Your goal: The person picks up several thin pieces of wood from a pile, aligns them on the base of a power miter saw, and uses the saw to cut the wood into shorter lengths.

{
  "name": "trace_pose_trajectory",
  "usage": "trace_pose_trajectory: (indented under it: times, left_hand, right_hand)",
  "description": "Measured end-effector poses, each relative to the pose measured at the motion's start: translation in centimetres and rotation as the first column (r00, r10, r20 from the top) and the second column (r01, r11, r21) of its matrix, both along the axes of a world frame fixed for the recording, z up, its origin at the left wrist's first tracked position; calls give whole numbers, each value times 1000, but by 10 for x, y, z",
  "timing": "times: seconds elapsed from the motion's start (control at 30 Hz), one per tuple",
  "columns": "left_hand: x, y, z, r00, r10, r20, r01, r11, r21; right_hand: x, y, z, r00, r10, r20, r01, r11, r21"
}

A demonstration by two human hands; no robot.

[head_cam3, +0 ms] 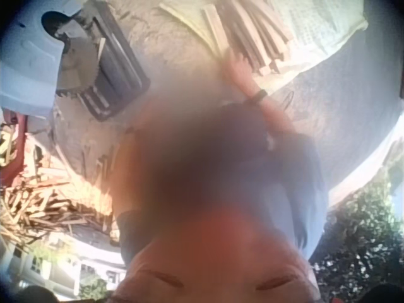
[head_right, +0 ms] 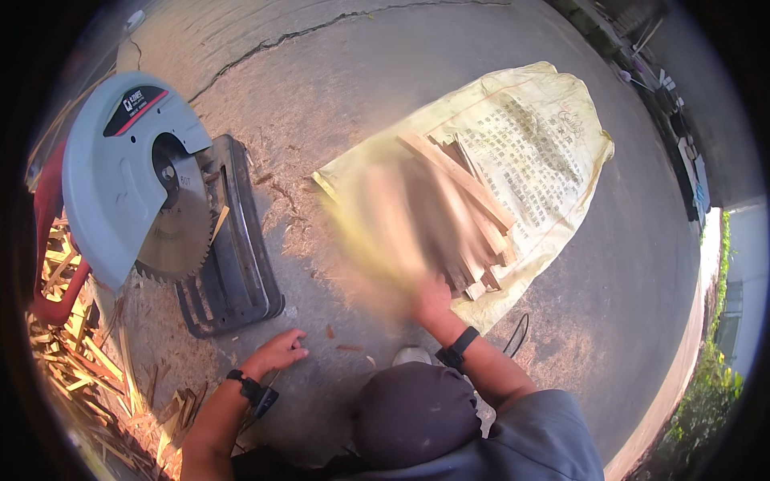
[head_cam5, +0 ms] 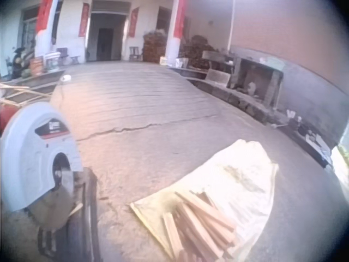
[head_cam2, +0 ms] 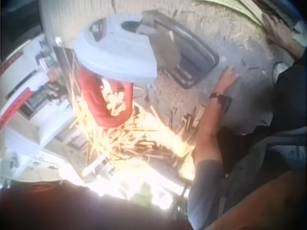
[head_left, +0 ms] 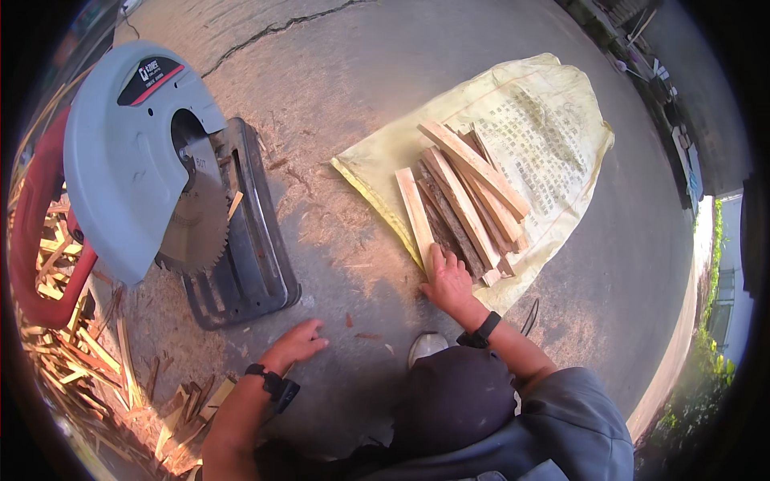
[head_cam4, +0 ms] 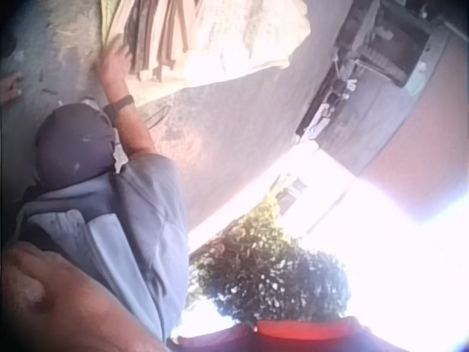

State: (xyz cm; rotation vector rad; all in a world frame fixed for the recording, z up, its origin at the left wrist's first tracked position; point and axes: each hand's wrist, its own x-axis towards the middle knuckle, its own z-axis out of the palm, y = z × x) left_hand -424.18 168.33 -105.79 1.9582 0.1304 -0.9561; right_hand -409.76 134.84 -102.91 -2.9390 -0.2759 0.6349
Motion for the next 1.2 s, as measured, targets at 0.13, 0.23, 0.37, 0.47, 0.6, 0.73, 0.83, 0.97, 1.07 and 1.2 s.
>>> trace_pose_trajectory:
  times: [0.13, 0.23, 0.37, 0.47, 0.6, 0.73, 0.83, 0.97, 1.07, 1.2]
  left_hand:
    - [7, 1, 6, 998, -27, -55, 28, 999, 16]
    - [6, 5, 6, 1000, -17, -20, 18, 1000, 25]
    - [6, 7, -4, 999, -34, 21, 33, 998, 44]
    - [14, -7, -4, 995, -88, 50, 87, 996, 31]
    - [11, -4, 1, 999, -31, 31, 31, 1000, 3]
    - [15, 0, 6, 1000, -13, 9, 13, 998, 61]
    - [13, 3, 6, 999, -23, 34, 21, 998, 56]
    - [15, 5, 10, 998, -24, 52, 20, 998, 67]
    - [14, 7, 14, 998, -42, 47, 38, 995, 91]
    - [19, 2, 18, 995, -43, 93, 31, 991, 130]
  right_hand:
    - [1, -8, -19, 997, -57, 60, 50, 991, 121]
    - [15, -23, 2, 998, -14, 57, 9, 996, 87]
    - [31, -37, 20, 913, 176, 367, -179, 984, -26]
    - [25, -63, -8, 837, 256, 483, -301, 954, 15]
    - [29, -49, 9, 855, 164, 491, -256, 958, 126]
    - [21, -61, -8, 926, 65, 373, -140, 974, 178]
    - [9, -64, -8, 861, 278, 425, -241, 960, -141]
    - [27, -67, 8, 850, 234, 472, -265, 964, -1]
    - [84, -75, 27, 777, -83, 623, -93, 965, 245]
    - [141, -109, 40, 878, -128, 461, 131, 991, 25]
